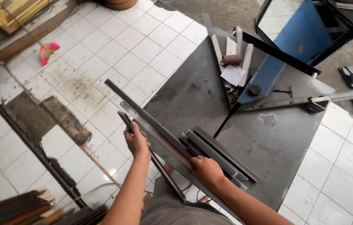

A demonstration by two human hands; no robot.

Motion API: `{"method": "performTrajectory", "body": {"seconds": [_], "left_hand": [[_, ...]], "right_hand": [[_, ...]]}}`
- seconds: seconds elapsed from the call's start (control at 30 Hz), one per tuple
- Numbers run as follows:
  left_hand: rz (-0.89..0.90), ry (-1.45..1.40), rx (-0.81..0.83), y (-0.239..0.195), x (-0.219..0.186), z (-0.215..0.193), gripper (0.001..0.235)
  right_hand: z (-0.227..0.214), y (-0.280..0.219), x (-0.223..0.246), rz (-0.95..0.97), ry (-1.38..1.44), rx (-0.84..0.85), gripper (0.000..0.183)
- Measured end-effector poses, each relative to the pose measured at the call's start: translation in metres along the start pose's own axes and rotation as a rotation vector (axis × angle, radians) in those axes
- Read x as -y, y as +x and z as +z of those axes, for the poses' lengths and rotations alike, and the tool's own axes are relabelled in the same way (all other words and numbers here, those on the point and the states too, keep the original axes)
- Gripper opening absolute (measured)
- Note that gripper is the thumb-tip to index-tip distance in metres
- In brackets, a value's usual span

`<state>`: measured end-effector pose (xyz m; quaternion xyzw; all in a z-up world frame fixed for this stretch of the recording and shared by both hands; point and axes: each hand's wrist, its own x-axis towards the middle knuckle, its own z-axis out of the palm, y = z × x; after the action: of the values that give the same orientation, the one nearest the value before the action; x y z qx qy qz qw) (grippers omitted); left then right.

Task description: Measuring and marking metal frame pieces with a ruler and pencil on a workbench.

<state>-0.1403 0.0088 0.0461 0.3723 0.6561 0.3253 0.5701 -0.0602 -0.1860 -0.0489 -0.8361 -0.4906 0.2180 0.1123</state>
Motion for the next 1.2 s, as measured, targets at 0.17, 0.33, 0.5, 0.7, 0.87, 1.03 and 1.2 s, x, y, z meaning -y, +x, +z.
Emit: {"method": "performTrajectory", "body": {"seconds": [0.17, 0.33, 0.5, 0.7, 0.87, 1.03, 1.2], "left_hand": [[-0.206, -0.029, -0.023, -0.029, 0.051, -0.014, 0.031], [-0.272, -0.080, -0.006, -0.027, 0.108, -0.012, 0.037], [-0.326, -0.060, 0.055, -0.042, 0.111, -0.013, 0.037], [-0.369, -0.224, 0.146, -0.062, 0.105, -0.023, 0.040], [-0.398, -0.254, 0.282, -0.053, 0.123, -0.030, 0.033], [-0.405, -0.328, 0.304, -0.040, 0.144, -0.037, 0.029], [-0.433, -0.404, 0.309, -0.046, 0.142, -0.041, 0.027]], "right_hand": [[-0.005, -0.013, -0.002, 0.020, -0.195, 0.201, 0.025], [0.015, -0.014, -0.015, -0.011, -0.242, 0.178, 0.033], [0.041, -0.011, -0.019, -0.029, -0.369, 0.137, 0.007], [0.031, -0.030, -0.009, 0.008, -0.298, 0.078, 0.014], [0.012, -0.033, 0.001, 0.126, -0.190, 0.103, 0.022], [-0.002, -0.028, 0.011, 0.221, -0.192, 0.141, 0.027], [-0.013, -0.038, 0.029, 0.185, -0.224, 0.130, 0.030]]}}
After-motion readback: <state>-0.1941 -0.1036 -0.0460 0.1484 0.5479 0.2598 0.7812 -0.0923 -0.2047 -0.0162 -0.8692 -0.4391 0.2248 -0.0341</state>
